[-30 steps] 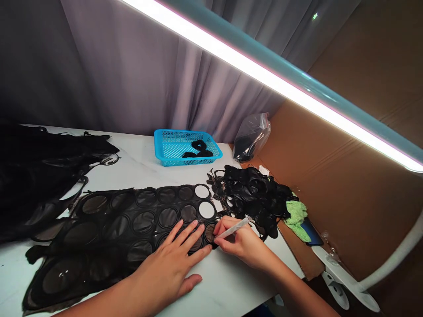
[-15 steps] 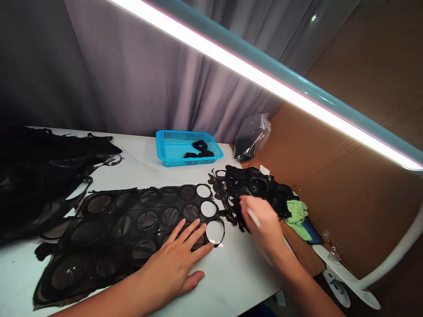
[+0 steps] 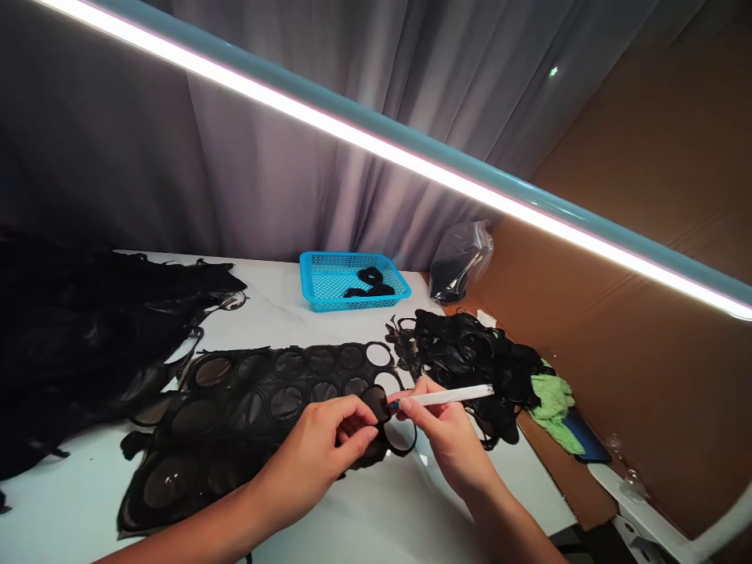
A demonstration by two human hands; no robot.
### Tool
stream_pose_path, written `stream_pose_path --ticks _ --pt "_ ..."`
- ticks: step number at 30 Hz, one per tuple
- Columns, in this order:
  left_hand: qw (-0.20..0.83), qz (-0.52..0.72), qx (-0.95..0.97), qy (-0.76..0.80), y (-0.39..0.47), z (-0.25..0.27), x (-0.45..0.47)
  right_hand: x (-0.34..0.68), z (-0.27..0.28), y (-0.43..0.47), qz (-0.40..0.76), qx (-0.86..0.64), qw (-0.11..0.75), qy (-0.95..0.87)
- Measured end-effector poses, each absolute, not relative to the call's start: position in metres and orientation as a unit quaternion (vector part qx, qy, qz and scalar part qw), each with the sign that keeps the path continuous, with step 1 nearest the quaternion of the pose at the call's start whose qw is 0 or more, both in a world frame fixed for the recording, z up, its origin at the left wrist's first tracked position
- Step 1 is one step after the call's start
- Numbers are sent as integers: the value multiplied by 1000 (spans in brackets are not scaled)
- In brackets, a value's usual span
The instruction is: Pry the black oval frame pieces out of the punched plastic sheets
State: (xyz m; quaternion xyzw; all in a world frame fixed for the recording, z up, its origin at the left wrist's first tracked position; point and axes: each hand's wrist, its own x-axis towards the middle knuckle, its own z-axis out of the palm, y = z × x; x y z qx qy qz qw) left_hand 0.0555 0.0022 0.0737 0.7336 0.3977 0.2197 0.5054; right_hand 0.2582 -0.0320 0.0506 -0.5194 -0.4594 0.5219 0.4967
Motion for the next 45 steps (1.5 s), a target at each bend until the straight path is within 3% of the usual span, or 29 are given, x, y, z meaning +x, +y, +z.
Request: stream_pose_path --ticks 10,19,25,28,34,38,41,45 --pt "522 254 711 397 9 65 50 228 57 -46 359 -562 489 -562" --pt "501 287 697 425 3 69 50 207 47 -52 36 -503 502 -702" --pt "498 281 695 436 2 70 50 196 42 -49 -64 -487 487 -722" --pt "537 261 676 432 4 69 47 210 48 -45 -92 -529 445 -717" --pt "712 316 537 324 13 74 40 300 55 -29 -202 -726 333 -566" --pt "805 318 441 236 16 79 36 348 45 -30 -223 -778 279 -518" --pt "839 293 409 205 17 79 34 356 42 -34 -200 -779 331 -492" --pt "857 269 390 202 16 78 32 331 53 -36 60 -723 476 -497"
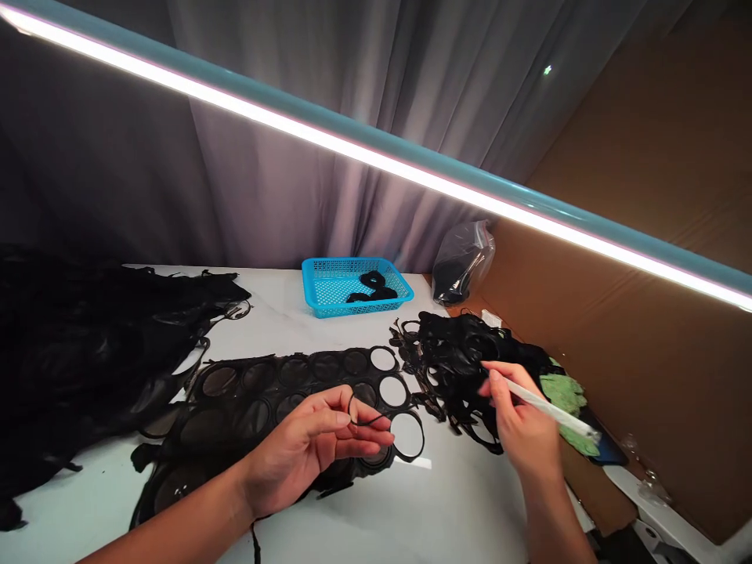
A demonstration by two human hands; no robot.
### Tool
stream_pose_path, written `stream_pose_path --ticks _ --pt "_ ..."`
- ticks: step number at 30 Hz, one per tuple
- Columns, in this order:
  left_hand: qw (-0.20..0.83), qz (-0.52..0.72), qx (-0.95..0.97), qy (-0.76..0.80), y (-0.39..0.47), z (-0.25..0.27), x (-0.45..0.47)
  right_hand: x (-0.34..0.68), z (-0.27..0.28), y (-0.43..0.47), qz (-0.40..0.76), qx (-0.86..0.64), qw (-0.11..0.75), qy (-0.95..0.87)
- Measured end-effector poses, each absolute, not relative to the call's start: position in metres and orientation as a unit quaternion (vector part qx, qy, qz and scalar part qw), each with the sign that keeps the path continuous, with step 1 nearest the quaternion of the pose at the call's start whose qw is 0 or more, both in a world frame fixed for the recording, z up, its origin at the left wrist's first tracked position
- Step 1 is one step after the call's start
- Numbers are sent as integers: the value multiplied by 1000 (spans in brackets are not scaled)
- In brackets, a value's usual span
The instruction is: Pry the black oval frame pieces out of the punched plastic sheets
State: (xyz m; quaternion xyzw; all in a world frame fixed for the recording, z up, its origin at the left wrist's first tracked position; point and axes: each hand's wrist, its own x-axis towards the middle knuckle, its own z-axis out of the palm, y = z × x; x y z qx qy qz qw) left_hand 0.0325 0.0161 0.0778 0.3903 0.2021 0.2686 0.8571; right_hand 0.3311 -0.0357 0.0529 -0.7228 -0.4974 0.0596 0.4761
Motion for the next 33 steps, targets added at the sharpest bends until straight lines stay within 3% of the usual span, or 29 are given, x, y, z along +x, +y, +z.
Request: stream_pose_path --ticks 2,5,9,14,29,31,33 --pt "859 266 393 194 15 78 32 309 61 -35 208 -655 510 -517" --pt "855 258 414 176 13 79 31 272 71 -36 396 -549 494 -546" --pt "842 239 449 177 10 77 33 238 77 -43 535 -439 496 -525" --pt "827 234 475 188 8 73 36 226 80 -52 493 -443 549 -510" --pt "811 240 477 241 9 66 42 226 78 -47 380 -469 501 -621" --pt "747 263 539 287 13 63 41 229 82 -32 335 -466 488 -658" --pt "601 282 674 324 19 54 36 235 87 -3 302 -467 472 -684"
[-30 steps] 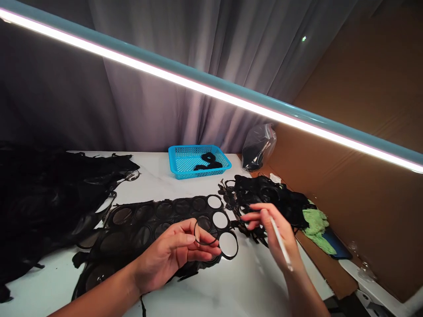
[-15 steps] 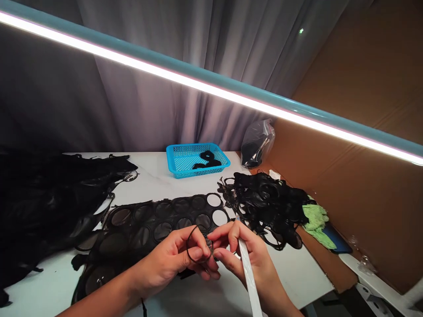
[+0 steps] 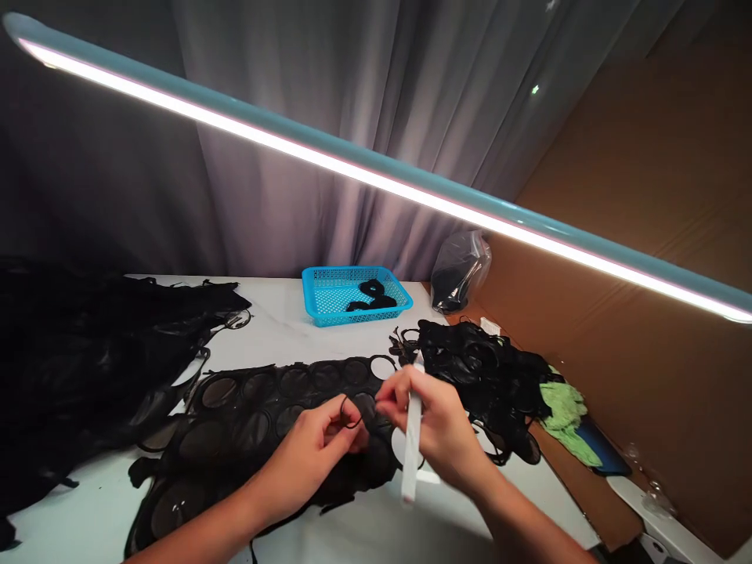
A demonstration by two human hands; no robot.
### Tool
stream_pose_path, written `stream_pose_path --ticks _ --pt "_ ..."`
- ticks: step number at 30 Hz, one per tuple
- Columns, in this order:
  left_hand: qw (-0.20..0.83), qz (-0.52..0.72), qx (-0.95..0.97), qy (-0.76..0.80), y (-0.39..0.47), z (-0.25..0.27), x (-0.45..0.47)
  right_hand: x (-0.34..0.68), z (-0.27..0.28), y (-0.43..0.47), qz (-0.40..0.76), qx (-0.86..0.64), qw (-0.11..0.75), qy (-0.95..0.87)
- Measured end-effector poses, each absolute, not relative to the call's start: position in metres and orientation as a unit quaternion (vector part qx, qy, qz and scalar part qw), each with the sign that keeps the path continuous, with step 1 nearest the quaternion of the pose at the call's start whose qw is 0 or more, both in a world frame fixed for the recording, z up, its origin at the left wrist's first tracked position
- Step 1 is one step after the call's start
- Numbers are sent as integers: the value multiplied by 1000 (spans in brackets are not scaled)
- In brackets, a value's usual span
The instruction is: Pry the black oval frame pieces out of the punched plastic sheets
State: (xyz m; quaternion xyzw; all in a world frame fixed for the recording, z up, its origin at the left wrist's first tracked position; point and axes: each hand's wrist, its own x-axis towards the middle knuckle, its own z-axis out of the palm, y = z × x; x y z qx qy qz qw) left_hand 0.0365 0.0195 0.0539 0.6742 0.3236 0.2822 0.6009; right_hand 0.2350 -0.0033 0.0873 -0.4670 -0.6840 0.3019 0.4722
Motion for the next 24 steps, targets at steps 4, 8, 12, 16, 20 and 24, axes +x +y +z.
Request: stream_pose_path --ticks 4,8,12,16,20,24 --pt "272 217 893 286 31 23 23 253 101 84 213 -517 446 -699" --pt "177 159 934 267 34 2 17 259 103 165 114 -577 430 -685" --pt "160 156 938 266 32 2 16 246 83 204 155 -568 402 -701" --pt "154 156 937 271 31 4 16 240 64 213 221 -553 382 -706" --pt "154 150 938 272 31 1 18 251 66 194 230 -560 428 -671" --pt "149 150 938 276 32 2 23 255 68 139 336 -527 464 -628"
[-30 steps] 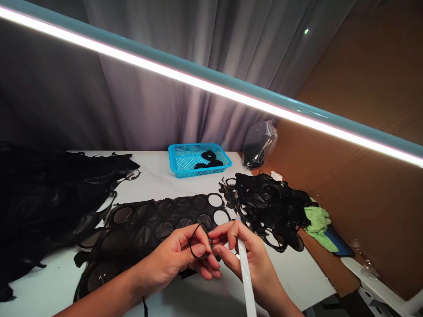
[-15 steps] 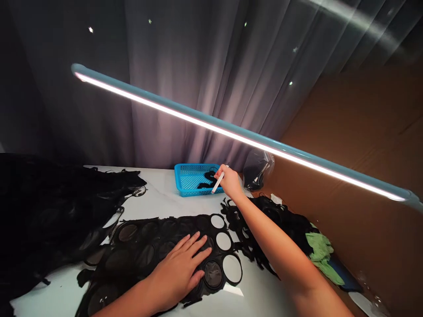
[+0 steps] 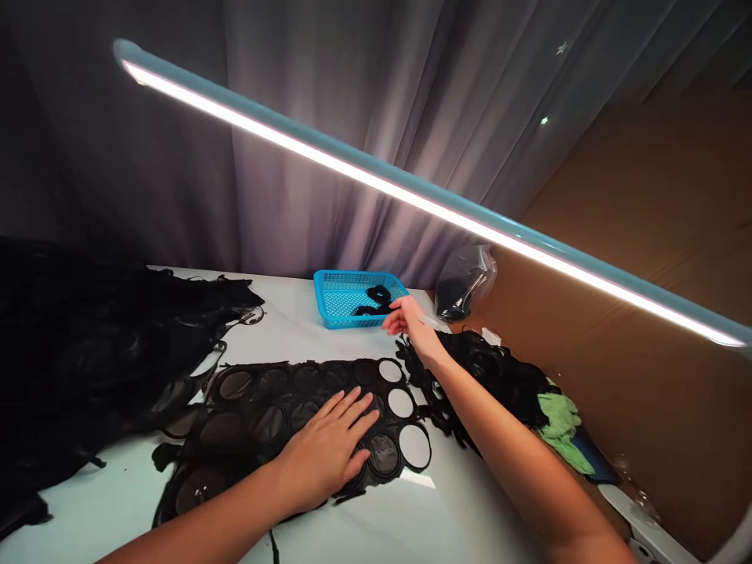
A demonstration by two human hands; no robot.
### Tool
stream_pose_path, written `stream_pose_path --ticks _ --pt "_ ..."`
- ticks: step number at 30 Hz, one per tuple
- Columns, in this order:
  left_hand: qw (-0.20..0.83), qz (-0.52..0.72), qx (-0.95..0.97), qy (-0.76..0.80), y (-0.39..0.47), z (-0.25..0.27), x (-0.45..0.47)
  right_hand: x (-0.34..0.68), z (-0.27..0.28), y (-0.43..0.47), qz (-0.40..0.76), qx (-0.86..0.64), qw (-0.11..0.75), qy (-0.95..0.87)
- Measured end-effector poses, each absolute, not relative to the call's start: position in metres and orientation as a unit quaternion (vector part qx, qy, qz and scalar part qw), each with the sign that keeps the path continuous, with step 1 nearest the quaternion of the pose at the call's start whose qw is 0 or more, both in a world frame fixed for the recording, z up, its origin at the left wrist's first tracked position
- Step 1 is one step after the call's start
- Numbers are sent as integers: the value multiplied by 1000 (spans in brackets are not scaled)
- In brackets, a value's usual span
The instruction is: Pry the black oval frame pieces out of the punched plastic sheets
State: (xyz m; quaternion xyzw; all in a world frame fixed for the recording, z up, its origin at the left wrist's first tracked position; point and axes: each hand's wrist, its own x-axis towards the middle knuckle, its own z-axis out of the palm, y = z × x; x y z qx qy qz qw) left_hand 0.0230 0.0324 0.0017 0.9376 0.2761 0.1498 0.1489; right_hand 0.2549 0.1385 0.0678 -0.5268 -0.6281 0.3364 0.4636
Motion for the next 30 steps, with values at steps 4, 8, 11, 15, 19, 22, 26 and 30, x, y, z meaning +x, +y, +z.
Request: stream_pose_path --ticks 4,8,11,15,19,22,26,30 --pt "125 153 933 301 24 6 30 246 55 65 478 -489 421 -596" --pt "130 152 934 295 3 7 26 241 38 8 524 -512 386 -561" --pt "137 131 946 262 -12 5 12 243 29 -19 550 -525 381 -526" --pt "133 120 954 239 -18 4 -6 246 26 -33 540 -534 354 -546" --pt "120 98 960 234 -15 4 -9 243 29 -32 462 -525 333 -632" --pt "118 102 961 228 -14 2 -8 240 31 -31 440 -521 324 -655" --pt "123 110 960 228 -14 0 -7 238 32 -31 415 -524 301 -680" --pt "125 103 960 227 -14 1 -7 239 34 -30 409 -525 293 -686"
